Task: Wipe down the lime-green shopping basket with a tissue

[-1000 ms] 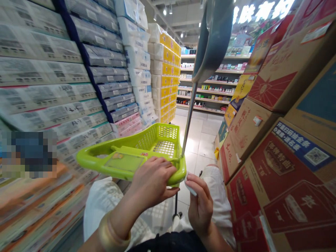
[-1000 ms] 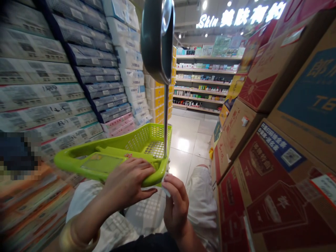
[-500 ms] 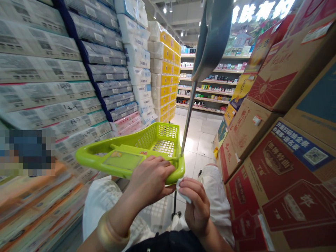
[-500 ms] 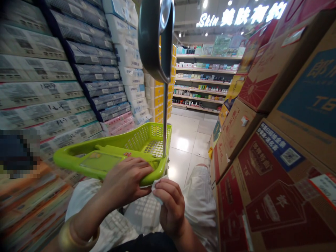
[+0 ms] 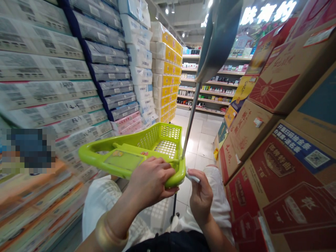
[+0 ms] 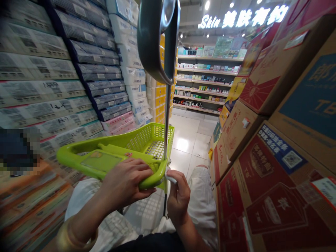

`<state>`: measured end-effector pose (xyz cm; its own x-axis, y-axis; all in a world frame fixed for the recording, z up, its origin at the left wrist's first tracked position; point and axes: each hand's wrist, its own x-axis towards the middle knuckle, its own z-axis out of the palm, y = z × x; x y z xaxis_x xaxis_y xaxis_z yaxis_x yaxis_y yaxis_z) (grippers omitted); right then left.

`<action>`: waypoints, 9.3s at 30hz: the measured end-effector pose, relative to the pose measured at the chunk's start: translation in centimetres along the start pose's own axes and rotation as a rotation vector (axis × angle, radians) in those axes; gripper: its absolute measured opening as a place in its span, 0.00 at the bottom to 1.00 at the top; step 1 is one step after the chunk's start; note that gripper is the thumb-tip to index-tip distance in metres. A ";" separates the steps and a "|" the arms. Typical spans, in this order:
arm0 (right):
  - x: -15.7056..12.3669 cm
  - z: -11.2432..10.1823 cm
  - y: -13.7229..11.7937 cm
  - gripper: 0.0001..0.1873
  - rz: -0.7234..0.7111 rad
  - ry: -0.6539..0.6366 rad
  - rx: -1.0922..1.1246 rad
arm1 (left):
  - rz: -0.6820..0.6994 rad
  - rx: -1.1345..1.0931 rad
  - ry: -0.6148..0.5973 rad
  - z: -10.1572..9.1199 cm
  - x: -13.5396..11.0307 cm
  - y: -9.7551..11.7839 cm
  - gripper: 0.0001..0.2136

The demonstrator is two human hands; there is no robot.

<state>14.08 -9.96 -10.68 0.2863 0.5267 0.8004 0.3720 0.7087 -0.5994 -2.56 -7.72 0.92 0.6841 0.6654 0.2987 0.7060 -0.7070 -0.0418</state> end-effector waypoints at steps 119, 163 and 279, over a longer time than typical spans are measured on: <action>4.6 3.6 -2.1 0.17 -0.088 -0.410 -0.106 | -0.717 -0.188 -0.178 -1.9 -1.6 -3.6 0.12; 1.8 5.1 -0.1 0.25 -0.196 -0.477 -0.033 | -0.626 -0.079 -0.201 -3.1 -2.0 -2.8 0.10; 0.9 6.0 3.6 0.22 -0.076 -0.339 -0.155 | -0.358 0.035 0.103 3.5 -2.1 0.2 0.26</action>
<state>10.37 -4.07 -12.10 -0.0463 0.6193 0.7838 0.5177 0.6859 -0.5114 -3.18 -8.40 -3.01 0.3721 0.8401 0.3947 0.9041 -0.4243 0.0509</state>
